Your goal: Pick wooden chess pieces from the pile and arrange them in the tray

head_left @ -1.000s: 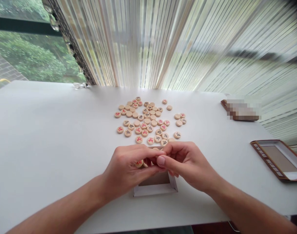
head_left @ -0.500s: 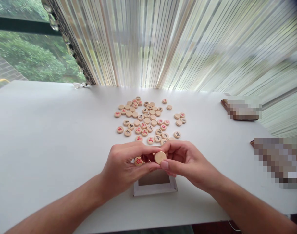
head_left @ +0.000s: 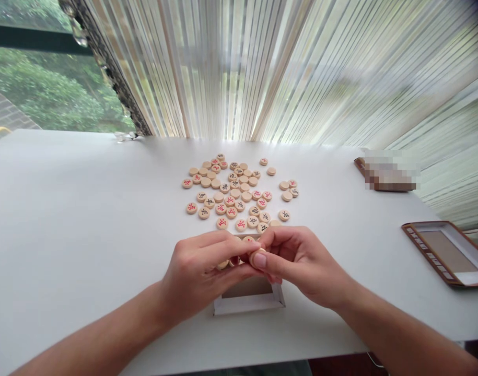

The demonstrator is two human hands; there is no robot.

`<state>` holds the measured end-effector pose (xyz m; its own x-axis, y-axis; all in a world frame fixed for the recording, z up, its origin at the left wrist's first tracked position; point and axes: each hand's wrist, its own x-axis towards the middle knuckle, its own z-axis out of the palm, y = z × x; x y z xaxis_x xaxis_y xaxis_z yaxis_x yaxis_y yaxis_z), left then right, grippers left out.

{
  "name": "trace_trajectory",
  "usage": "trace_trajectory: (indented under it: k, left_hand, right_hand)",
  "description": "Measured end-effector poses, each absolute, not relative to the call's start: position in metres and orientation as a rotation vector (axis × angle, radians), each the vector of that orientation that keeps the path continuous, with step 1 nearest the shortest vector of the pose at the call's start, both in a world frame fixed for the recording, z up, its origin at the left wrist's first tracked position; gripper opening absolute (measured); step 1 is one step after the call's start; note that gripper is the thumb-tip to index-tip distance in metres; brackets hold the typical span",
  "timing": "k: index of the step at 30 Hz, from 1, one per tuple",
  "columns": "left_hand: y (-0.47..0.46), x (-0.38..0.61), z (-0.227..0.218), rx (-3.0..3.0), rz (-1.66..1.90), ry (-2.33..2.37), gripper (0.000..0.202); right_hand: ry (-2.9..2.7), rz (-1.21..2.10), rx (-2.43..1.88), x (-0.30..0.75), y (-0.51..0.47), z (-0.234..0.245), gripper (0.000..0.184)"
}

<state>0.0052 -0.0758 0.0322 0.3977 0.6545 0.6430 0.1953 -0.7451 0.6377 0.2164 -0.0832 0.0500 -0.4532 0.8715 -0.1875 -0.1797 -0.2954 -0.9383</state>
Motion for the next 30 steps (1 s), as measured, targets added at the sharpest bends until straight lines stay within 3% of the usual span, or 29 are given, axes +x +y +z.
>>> trace_trajectory:
  k: [21,27,30]
  left_hand:
    - [-0.0731,0.0074,0.0351,2.054,1.317,0.709,0.029]
    - [-0.0730,0.0103,0.0364,1.957,1.309,0.790,0.017]
    - [-0.0708,0.0093,0.0366,2.027,1.371,0.809,0.015]
  right_hand:
    - [-1.299,1.733,-0.959,0.2179,-0.0801,0.0519,0.030]
    - [-1.558,1.398,-0.981,0.2201,-0.0836,0.0519,0.009]
    - [-1.726,1.221,-0.999,0.2234,-0.0840,0.0509,0.013]
